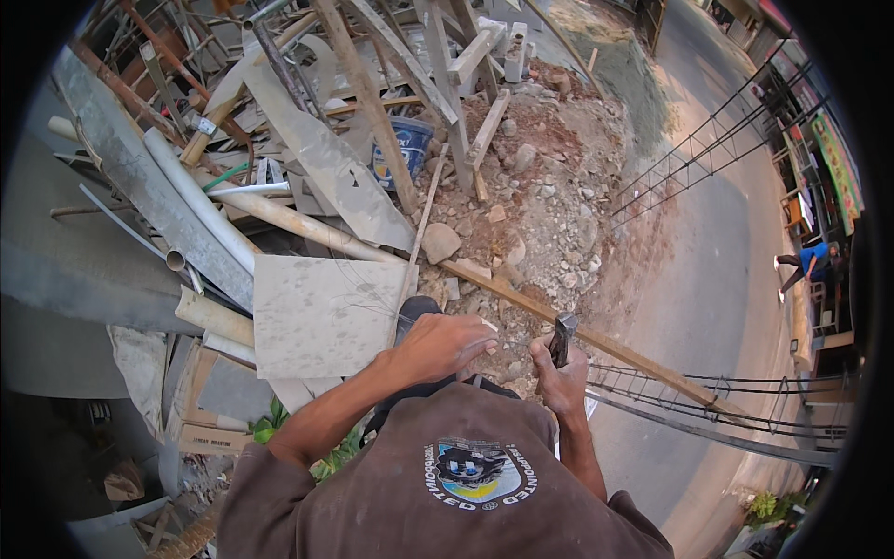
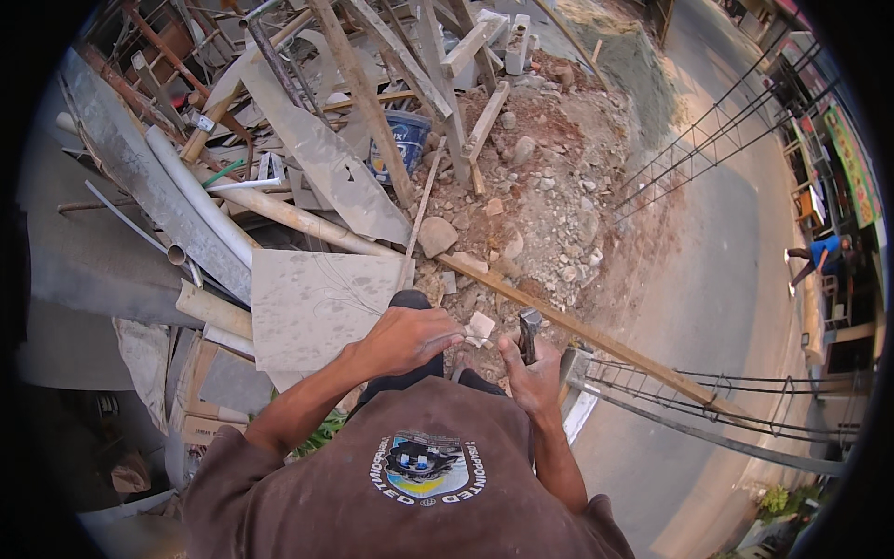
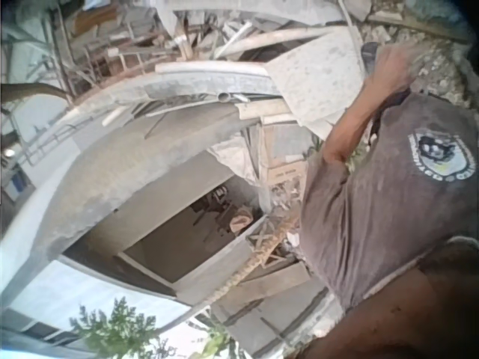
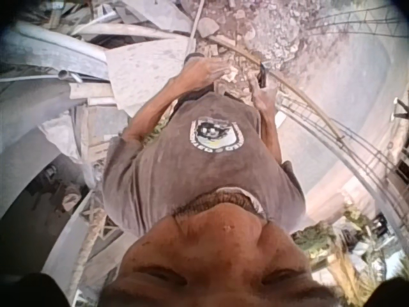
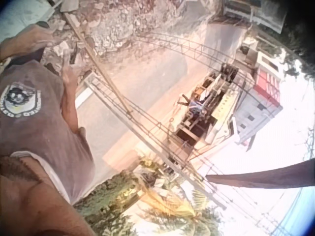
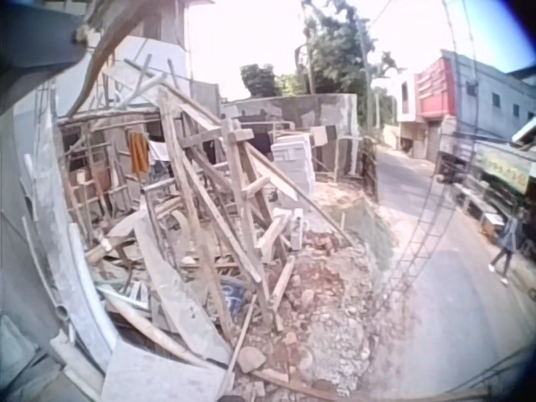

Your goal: The person assembles a metal scaffolding frame using a hammer and pliers. They position a curved metal arch, secure it to vertical poles, and adjust the structure while working on a construction site.

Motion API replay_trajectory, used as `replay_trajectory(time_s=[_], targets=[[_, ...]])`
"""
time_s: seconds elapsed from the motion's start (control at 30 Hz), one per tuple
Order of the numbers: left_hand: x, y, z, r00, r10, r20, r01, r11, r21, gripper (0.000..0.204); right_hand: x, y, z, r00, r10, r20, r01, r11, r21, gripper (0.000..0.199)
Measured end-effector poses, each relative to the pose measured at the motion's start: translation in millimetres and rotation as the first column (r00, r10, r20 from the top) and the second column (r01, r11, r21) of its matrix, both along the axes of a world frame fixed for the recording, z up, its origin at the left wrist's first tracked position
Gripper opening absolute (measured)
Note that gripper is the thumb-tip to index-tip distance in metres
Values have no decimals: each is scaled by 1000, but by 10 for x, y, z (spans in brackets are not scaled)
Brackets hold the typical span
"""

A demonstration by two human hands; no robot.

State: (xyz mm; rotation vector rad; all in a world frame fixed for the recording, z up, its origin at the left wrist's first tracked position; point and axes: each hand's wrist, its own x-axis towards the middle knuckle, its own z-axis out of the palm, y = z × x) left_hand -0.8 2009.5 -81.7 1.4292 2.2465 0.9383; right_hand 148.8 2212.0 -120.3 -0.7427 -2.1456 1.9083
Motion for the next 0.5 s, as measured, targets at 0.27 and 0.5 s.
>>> replay_trajectory(time_s=[0.27,0.5], targets=[[-262,57,-83,979,22,203,8,990,-143,26,-316,112,-52,983,180,-24,-158,913,375,16],[-810,141,-466,927,-14,374,55,994,-98,21,-839,369,-295,892,452,-20,-413,830,375,34]])
